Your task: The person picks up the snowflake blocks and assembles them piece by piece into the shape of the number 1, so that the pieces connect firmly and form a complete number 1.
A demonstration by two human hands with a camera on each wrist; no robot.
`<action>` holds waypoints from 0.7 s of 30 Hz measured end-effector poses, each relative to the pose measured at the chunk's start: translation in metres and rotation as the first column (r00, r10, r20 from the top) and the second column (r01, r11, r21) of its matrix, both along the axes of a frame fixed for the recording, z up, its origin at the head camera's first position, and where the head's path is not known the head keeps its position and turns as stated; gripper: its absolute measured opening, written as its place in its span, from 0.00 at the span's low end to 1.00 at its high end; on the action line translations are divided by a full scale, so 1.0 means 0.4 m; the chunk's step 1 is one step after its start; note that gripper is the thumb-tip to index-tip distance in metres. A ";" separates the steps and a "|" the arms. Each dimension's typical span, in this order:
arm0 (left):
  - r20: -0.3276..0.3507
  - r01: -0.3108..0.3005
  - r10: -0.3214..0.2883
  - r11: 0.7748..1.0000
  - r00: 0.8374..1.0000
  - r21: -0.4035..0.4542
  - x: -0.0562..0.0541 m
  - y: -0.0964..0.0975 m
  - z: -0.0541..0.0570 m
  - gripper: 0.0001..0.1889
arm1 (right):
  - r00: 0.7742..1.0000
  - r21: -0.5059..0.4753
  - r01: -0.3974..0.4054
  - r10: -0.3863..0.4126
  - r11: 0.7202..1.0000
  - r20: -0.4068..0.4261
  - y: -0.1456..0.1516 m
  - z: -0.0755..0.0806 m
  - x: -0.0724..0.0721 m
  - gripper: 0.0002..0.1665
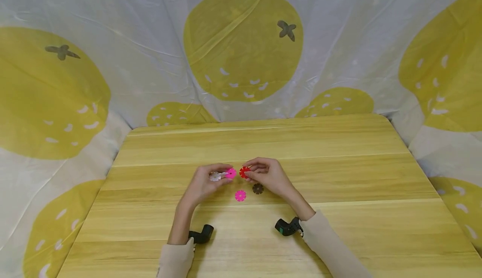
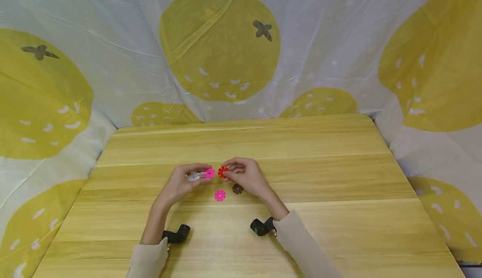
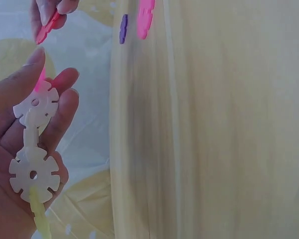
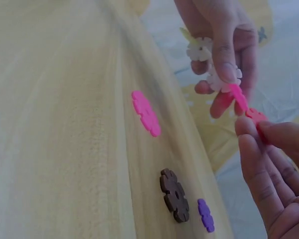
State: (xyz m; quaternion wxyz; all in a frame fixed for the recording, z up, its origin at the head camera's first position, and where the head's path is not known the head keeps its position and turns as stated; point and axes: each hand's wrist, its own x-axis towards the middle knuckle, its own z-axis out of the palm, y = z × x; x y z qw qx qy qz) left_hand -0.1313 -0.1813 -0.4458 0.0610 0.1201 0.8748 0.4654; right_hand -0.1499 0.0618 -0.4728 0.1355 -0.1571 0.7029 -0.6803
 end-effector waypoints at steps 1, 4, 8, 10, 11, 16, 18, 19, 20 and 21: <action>-0.003 0.004 -0.004 1.000 1.000 0.003 0.000 0.003 0.001 0.18 | 1.000 0.002 0.006 -0.006 1.000 -0.008 0.000 0.000 0.002 0.14; -0.007 0.020 -0.020 1.000 1.000 0.019 0.001 0.009 0.002 0.18 | 0.999 0.025 0.031 -0.029 0.999 -0.045 -0.003 0.000 0.009 0.13; -0.001 0.030 -0.030 0.999 1.000 0.038 0.002 0.013 0.004 0.18 | 0.995 0.040 0.060 -0.057 0.997 -0.077 -0.006 0.002 0.016 0.13; 0.002 0.034 -0.034 0.999 0.999 0.041 0.002 0.013 0.004 0.18 | 0.994 0.039 0.071 -0.067 0.997 -0.087 -0.008 0.002 0.017 0.12; 0.002 0.039 -0.039 0.998 0.999 0.042 0.002 0.013 0.004 0.18 | 0.993 0.037 0.075 -0.072 0.996 -0.091 -0.008 0.002 0.017 0.12; 0.005 0.061 -0.062 0.997 0.998 0.053 0.002 0.009 0.003 0.18 | 0.992 0.026 0.075 -0.072 0.997 -0.107 -0.011 0.004 0.018 0.12; 0.013 0.062 -0.063 0.996 0.998 0.061 0.003 0.008 0.003 0.19 | 0.992 0.018 0.066 -0.064 0.998 -0.108 -0.013 0.004 0.018 0.12; 0.017 0.061 -0.062 0.996 0.998 0.062 0.004 0.007 0.004 0.19 | 0.993 0.015 0.061 -0.059 0.998 -0.106 -0.014 0.004 0.018 0.12; 0.021 0.060 -0.062 0.996 0.998 0.065 0.004 0.007 0.004 0.19 | 0.993 0.011 0.056 -0.055 0.998 -0.106 -0.015 0.004 0.019 0.12; 0.024 0.059 -0.061 0.996 0.998 0.067 0.005 0.007 0.005 0.19 | 0.993 0.007 0.052 -0.051 0.999 -0.107 -0.016 0.003 0.019 0.12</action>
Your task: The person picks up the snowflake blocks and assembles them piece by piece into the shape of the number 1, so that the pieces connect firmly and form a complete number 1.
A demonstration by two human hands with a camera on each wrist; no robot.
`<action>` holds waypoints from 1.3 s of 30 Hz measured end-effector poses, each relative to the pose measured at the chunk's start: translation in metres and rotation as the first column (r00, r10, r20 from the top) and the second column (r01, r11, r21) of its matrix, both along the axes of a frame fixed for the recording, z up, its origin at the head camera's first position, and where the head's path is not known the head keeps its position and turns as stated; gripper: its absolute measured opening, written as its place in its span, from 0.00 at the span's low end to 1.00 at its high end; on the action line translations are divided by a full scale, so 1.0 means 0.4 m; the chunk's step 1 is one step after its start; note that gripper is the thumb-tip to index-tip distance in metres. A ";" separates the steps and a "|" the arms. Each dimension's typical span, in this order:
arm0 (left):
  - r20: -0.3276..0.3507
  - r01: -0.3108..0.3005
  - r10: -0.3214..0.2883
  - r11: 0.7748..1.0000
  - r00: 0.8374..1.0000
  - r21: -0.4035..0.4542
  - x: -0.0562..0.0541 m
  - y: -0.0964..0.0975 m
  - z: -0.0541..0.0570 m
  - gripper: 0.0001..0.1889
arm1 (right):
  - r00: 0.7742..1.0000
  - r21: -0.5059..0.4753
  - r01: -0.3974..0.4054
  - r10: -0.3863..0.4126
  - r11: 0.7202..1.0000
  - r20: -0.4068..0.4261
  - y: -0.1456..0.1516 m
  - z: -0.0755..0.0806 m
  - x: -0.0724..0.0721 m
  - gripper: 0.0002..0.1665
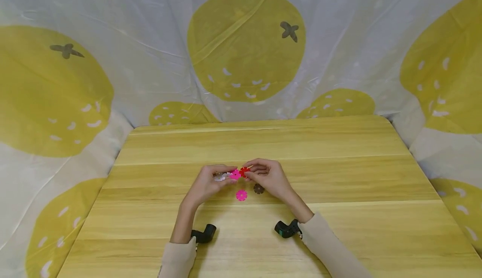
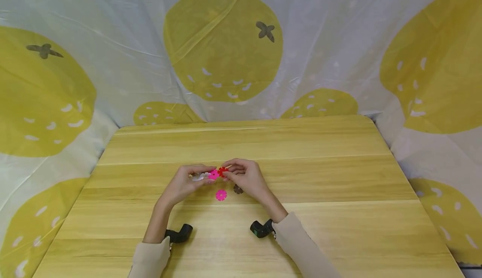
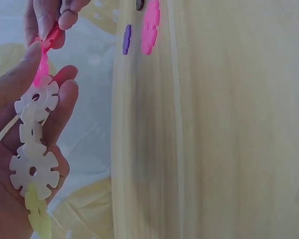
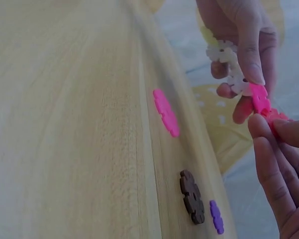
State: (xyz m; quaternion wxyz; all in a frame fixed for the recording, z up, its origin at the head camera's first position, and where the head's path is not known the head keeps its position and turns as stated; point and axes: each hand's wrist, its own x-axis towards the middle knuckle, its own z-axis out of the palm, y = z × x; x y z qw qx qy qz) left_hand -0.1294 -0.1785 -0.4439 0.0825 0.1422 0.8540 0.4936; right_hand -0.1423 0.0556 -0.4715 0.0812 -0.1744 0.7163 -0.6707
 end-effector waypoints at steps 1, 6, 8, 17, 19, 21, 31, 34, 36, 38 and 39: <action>0.005 -0.003 0.003 1.000 1.000 0.002 0.000 0.000 0.000 0.20 | 1.000 -0.005 -0.005 0.005 1.000 0.000 0.000 -0.001 0.000 0.12; 0.024 -0.011 0.011 1.000 1.000 0.013 0.001 0.001 0.001 0.19 | 1.000 -0.020 -0.008 0.008 1.000 -0.012 0.000 -0.004 0.001 0.12; 0.028 -0.008 0.008 1.000 1.000 0.018 0.001 0.000 0.002 0.19 | 1.000 -0.023 -0.004 0.003 1.000 -0.018 0.000 -0.005 0.001 0.12; 0.008 0.029 -0.029 0.999 1.000 0.035 0.002 -0.005 0.001 0.15 | 0.999 -0.040 -0.031 0.032 0.999 0.004 0.002 0.000 0.003 0.10; 0.004 0.036 -0.037 0.999 0.999 0.037 0.002 -0.002 0.002 0.14 | 0.999 -0.036 -0.037 0.037 0.999 0.004 0.003 0.000 0.004 0.10; 0.004 0.039 -0.040 0.999 0.999 0.037 0.002 0.001 0.002 0.14 | 0.999 -0.039 -0.039 0.040 0.998 0.002 0.002 -0.001 0.004 0.09; 0.050 0.012 -0.018 0.994 0.999 0.110 0.000 0.007 -0.004 0.14 | 0.999 -0.086 -0.034 0.034 0.996 0.005 -0.004 -0.010 0.002 0.09; 0.062 0.008 -0.017 0.992 0.998 0.129 -0.002 0.011 -0.006 0.13 | 1.000 -0.084 -0.029 0.030 0.996 0.006 -0.003 -0.009 0.002 0.09; 0.062 0.009 -0.018 0.991 0.998 0.135 -0.002 0.013 -0.007 0.13 | 1.000 -0.078 -0.027 0.028 0.997 0.006 -0.002 -0.008 0.002 0.09; 0.065 0.008 -0.017 0.991 0.998 0.137 -0.002 0.016 -0.008 0.13 | 1.000 -0.076 -0.026 0.026 0.997 0.005 -0.001 -0.006 0.002 0.09; 0.068 0.007 -0.017 0.990 0.998 0.138 -0.003 0.018 -0.008 0.13 | 1.000 -0.074 -0.026 0.026 0.997 0.007 0.001 -0.004 0.002 0.10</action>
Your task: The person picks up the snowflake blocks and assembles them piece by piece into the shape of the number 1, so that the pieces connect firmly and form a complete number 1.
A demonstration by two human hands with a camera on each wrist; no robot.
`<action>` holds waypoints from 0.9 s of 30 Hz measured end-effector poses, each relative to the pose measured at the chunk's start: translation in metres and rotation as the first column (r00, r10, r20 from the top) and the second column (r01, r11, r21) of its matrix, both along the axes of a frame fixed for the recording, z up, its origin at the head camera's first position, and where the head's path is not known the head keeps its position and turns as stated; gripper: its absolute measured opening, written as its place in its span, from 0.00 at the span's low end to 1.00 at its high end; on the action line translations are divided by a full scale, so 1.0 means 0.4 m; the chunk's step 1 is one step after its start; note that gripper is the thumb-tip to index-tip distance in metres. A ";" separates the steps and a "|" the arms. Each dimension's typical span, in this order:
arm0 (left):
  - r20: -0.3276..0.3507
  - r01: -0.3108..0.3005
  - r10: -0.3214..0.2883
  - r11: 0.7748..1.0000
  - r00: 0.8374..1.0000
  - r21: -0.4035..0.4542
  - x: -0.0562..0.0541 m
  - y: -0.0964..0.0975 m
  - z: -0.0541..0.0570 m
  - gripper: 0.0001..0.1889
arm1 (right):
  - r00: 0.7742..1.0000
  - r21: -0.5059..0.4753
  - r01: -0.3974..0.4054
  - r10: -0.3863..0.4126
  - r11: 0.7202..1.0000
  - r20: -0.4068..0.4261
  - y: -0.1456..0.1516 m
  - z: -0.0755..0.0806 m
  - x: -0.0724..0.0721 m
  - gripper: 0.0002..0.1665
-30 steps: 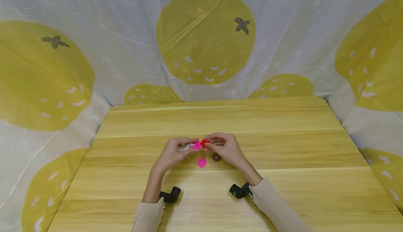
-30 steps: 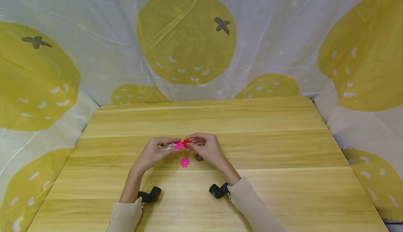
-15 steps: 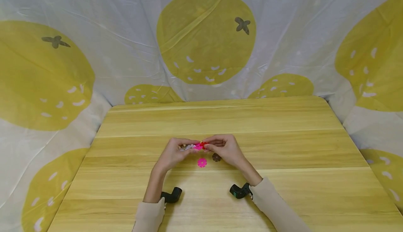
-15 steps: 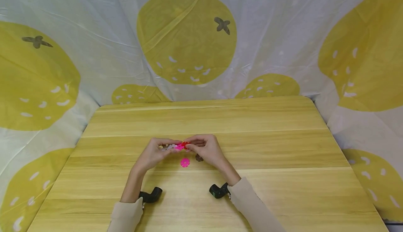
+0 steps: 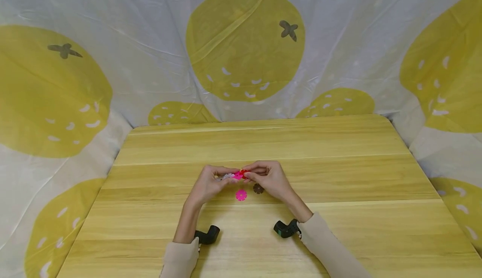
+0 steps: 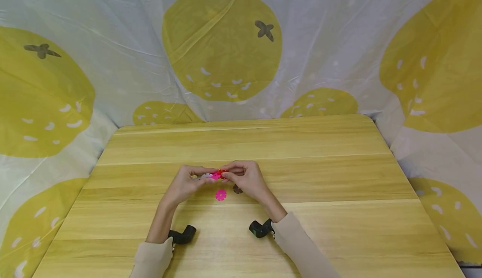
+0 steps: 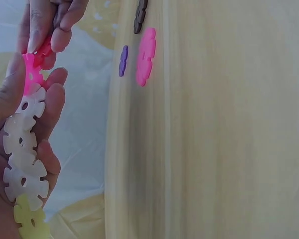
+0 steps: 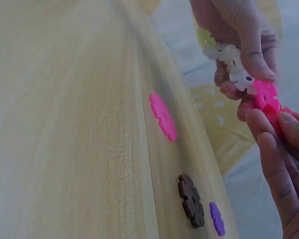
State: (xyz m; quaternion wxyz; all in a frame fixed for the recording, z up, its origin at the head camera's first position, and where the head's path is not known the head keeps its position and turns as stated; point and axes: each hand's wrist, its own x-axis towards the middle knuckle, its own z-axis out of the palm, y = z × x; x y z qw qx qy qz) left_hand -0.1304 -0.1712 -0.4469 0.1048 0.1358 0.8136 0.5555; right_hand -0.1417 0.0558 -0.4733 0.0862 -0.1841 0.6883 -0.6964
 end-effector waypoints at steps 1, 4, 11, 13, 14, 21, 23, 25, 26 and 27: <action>0.002 -0.002 0.002 1.000 1.000 -0.001 0.000 0.001 -0.001 0.13 | 1.000 0.000 -0.001 0.001 1.000 0.003 0.001 0.001 0.000 0.09; 0.004 0.004 -0.004 1.000 1.000 -0.009 0.001 0.001 0.001 0.13 | 1.000 0.000 -0.011 0.011 1.000 0.017 0.004 0.002 -0.001 0.10; -0.028 0.019 -0.022 0.994 0.999 -0.109 -0.001 -0.015 0.007 0.14 | 0.998 0.014 -0.064 0.064 0.998 0.007 0.009 0.001 -0.006 0.11; -0.033 0.022 -0.026 0.992 0.999 -0.125 -0.002 -0.019 0.009 0.15 | 0.997 0.024 -0.077 0.077 0.997 -0.001 0.012 0.001 -0.008 0.12; -0.039 0.027 -0.032 0.991 0.999 -0.130 -0.001 -0.021 0.010 0.15 | 0.997 0.033 -0.080 0.081 0.996 -0.003 0.013 0.001 -0.008 0.12; -0.045 0.068 -0.076 0.983 0.996 -0.169 0.001 -0.028 0.017 0.14 | 0.996 0.065 -0.090 0.090 0.994 0.005 0.015 -0.003 -0.009 0.13; -0.048 0.073 -0.083 0.981 0.995 -0.179 0.002 -0.030 0.017 0.14 | 0.995 0.046 -0.094 0.094 0.994 0.015 0.013 -0.006 -0.009 0.13; -0.046 0.070 -0.080 0.980 0.996 -0.187 0.003 -0.030 0.018 0.14 | 0.995 0.021 -0.096 0.096 0.995 0.025 0.010 -0.009 -0.010 0.13; -0.042 0.067 -0.076 0.980 0.996 -0.187 0.003 -0.030 0.018 0.14 | 0.995 0.009 -0.097 0.097 0.995 0.028 0.009 -0.011 -0.010 0.14; -0.041 0.063 -0.072 0.980 0.997 -0.191 0.003 -0.030 0.017 0.14 | 0.995 -0.002 -0.096 0.096 0.995 0.031 0.008 -0.012 -0.010 0.14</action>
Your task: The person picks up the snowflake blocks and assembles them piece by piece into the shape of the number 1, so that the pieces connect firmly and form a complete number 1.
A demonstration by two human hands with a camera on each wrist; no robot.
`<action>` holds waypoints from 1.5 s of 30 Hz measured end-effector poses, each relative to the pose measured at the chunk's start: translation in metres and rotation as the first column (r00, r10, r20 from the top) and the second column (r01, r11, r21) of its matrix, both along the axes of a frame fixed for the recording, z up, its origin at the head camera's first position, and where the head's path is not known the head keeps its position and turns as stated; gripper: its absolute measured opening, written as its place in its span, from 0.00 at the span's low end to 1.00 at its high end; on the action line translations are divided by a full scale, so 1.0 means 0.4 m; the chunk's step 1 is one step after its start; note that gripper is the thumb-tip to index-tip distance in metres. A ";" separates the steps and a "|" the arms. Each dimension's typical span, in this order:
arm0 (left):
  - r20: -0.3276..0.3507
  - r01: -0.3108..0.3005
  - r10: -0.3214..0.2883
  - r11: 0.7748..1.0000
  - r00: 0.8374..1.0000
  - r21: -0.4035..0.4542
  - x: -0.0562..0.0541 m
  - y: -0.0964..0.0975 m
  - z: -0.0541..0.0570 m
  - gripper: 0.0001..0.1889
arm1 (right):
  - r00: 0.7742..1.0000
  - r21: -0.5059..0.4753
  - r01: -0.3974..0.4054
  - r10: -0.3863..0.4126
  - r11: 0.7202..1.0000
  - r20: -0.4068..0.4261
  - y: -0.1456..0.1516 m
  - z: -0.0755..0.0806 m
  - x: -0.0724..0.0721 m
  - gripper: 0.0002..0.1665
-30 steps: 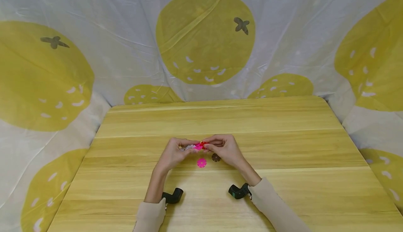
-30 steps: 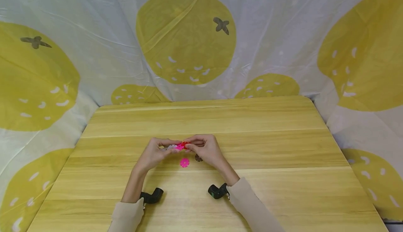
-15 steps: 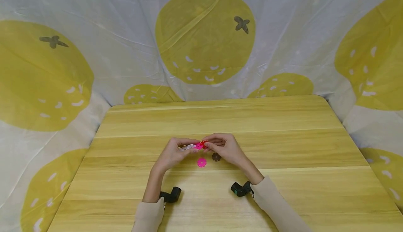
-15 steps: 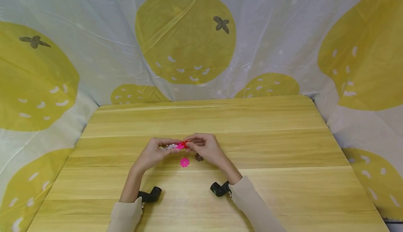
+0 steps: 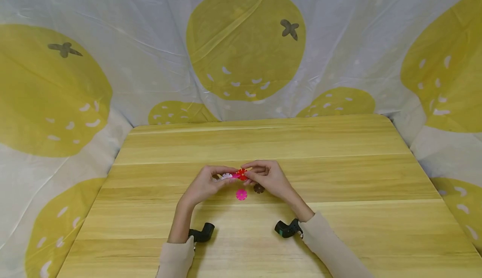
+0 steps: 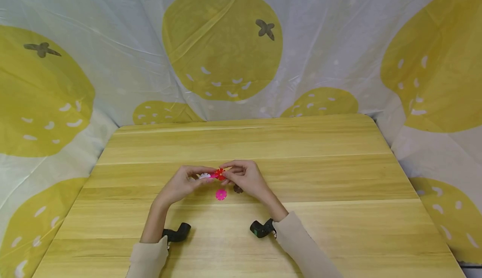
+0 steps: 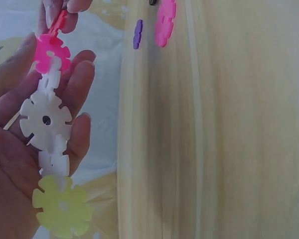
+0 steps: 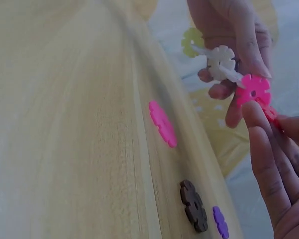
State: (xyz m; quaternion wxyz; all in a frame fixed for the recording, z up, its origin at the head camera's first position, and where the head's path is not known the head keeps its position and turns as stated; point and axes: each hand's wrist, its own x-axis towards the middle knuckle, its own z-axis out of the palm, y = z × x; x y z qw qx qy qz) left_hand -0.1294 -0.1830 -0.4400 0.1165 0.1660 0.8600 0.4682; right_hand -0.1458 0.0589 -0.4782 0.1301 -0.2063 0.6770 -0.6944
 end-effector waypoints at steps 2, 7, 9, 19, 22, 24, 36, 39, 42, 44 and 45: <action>0.000 -0.001 0.001 1.000 1.000 -0.005 -0.001 0.002 -0.001 0.14 | 1.000 -0.017 0.003 -0.002 1.000 0.007 -0.002 -0.002 0.000 0.14; -0.055 0.013 -0.014 0.999 0.998 -0.031 -0.004 0.011 -0.005 0.16 | 0.999 -0.031 0.024 -0.023 0.999 0.050 -0.005 -0.003 0.001 0.15; -0.080 0.015 -0.018 0.999 0.997 -0.040 -0.005 0.017 -0.004 0.17 | 0.997 -0.035 0.038 -0.035 0.999 0.070 -0.007 -0.003 0.003 0.15; -0.144 -0.042 0.036 0.998 0.989 -0.036 -0.001 0.051 -0.009 0.23 | 0.976 -0.069 0.147 -0.133 0.987 0.171 -0.013 0.000 0.008 0.16; -0.172 -0.069 0.062 0.997 0.983 -0.036 0.001 0.059 -0.009 0.23 | 0.971 -0.084 0.161 -0.143 0.983 0.192 -0.016 0.001 0.009 0.17; -0.193 -0.081 0.074 0.996 0.978 -0.027 0.002 0.062 -0.011 0.22 | 0.969 -0.093 0.161 -0.140 0.983 0.204 -0.018 0.002 0.009 0.17; -0.240 -0.094 0.097 0.995 0.966 0.024 -0.004 0.065 -0.024 0.17 | 0.961 -0.094 0.140 -0.113 0.986 0.251 -0.014 0.000 0.002 0.16; -0.231 -0.112 0.112 0.994 0.966 0.013 -0.005 0.061 -0.023 0.17 | 0.967 -0.062 0.133 -0.116 0.989 0.227 -0.001 0.000 -0.005 0.16; -0.227 -0.133 0.129 0.991 0.965 -0.001 -0.007 0.056 -0.025 0.19 | 0.969 -0.003 0.161 -0.158 0.987 0.189 0.018 0.000 -0.016 0.16; -0.218 -0.146 0.141 0.989 0.966 -0.006 -0.007 0.054 -0.025 0.18 | 0.967 0.069 0.208 -0.216 0.976 0.137 0.031 -0.002 -0.025 0.15; -0.211 -0.151 0.146 0.989 0.967 -0.008 -0.007 0.053 -0.025 0.18 | 0.963 0.112 0.232 -0.245 0.966 0.115 0.039 -0.003 -0.029 0.14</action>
